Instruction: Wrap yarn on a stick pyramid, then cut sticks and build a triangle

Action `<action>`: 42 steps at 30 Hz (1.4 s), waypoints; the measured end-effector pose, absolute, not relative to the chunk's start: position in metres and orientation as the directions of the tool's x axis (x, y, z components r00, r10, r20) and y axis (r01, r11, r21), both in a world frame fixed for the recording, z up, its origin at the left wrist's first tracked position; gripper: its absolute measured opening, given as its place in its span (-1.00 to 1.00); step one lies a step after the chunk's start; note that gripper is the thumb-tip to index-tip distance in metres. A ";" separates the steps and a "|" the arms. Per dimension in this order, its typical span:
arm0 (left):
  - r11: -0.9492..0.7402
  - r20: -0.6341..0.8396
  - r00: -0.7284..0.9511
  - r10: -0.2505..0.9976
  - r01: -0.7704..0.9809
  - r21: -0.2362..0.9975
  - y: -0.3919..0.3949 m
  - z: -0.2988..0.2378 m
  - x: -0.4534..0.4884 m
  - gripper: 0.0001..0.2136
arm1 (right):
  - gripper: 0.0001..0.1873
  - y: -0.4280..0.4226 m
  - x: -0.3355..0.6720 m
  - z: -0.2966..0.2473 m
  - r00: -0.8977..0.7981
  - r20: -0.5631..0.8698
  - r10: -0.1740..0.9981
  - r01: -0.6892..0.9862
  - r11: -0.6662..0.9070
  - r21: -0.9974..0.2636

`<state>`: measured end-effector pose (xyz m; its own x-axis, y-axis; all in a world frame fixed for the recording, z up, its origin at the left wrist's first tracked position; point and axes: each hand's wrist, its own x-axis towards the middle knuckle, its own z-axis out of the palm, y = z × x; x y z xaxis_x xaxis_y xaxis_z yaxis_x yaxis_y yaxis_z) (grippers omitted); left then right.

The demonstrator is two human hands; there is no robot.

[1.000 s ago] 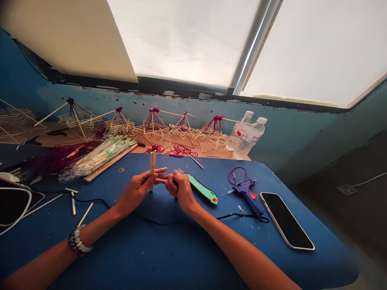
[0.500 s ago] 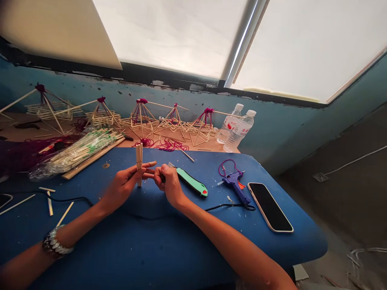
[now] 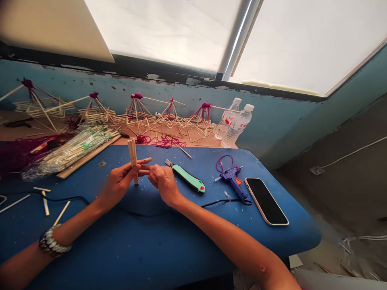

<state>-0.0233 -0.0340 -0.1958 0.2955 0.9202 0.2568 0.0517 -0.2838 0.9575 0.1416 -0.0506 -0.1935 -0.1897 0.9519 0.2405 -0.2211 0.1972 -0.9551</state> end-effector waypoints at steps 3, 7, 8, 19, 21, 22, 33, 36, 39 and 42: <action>-0.286 0.255 0.295 0.921 0.066 0.956 -0.035 -0.193 -0.023 -0.49 | -0.28 -0.051 0.144 -0.197 -0.217 0.247 0.944 -0.202 0.203 -0.958; -0.302 0.264 0.328 0.907 0.070 0.951 -0.036 -0.191 -0.024 -0.48 | -0.24 -0.047 0.150 -0.202 -0.232 0.222 0.947 -0.193 0.178 -0.965; -0.303 0.264 0.339 0.903 0.069 0.950 -0.036 -0.190 -0.025 -0.47 | -0.24 -0.046 0.151 -0.204 -0.228 0.220 0.948 -0.182 0.181 -0.967; -0.338 0.266 0.429 0.863 0.099 0.936 -0.020 -0.183 -0.048 -0.46 | -0.49 -0.058 0.148 -0.203 -0.220 0.389 0.895 0.120 0.421 -0.899; -0.330 0.284 0.402 0.871 0.047 0.943 -0.017 -0.177 -0.053 -0.46 | -0.48 -0.057 0.148 -0.204 -0.165 0.397 0.903 0.140 0.420 -0.897; -0.336 0.305 0.361 0.881 0.022 0.942 -0.015 -0.172 -0.057 -0.46 | -0.48 -0.057 0.148 -0.206 -0.147 0.387 0.910 0.153 0.407 -0.900; -0.372 0.367 -0.120 0.922 -0.015 0.928 -0.002 -0.142 -0.099 -0.43 | -0.36 -0.032 0.121 -0.192 -0.298 0.266 0.917 0.510 0.388 -0.768; -0.429 0.412 -0.211 0.887 -0.045 0.902 -0.001 -0.142 -0.103 -0.48 | -0.37 -0.012 0.097 -0.184 -0.338 0.211 0.917 0.568 0.377 -0.731; -0.487 0.458 -0.270 0.847 -0.051 0.872 0.000 -0.140 -0.107 -0.53 | -0.42 0.010 0.073 -0.181 -0.389 0.118 0.914 0.557 0.335 -0.760; -0.555 0.525 -0.301 0.796 -0.015 0.832 0.002 -0.140 -0.110 -0.55 | -0.56 0.027 0.056 -0.181 -0.420 0.026 0.907 0.519 0.264 -0.813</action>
<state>-0.1101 0.0023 -0.1398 -0.3006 0.7960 0.5253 -0.0154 -0.5548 0.8318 0.0565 0.0274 -0.1809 -0.4203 0.9070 0.0262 0.5189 0.2639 -0.8131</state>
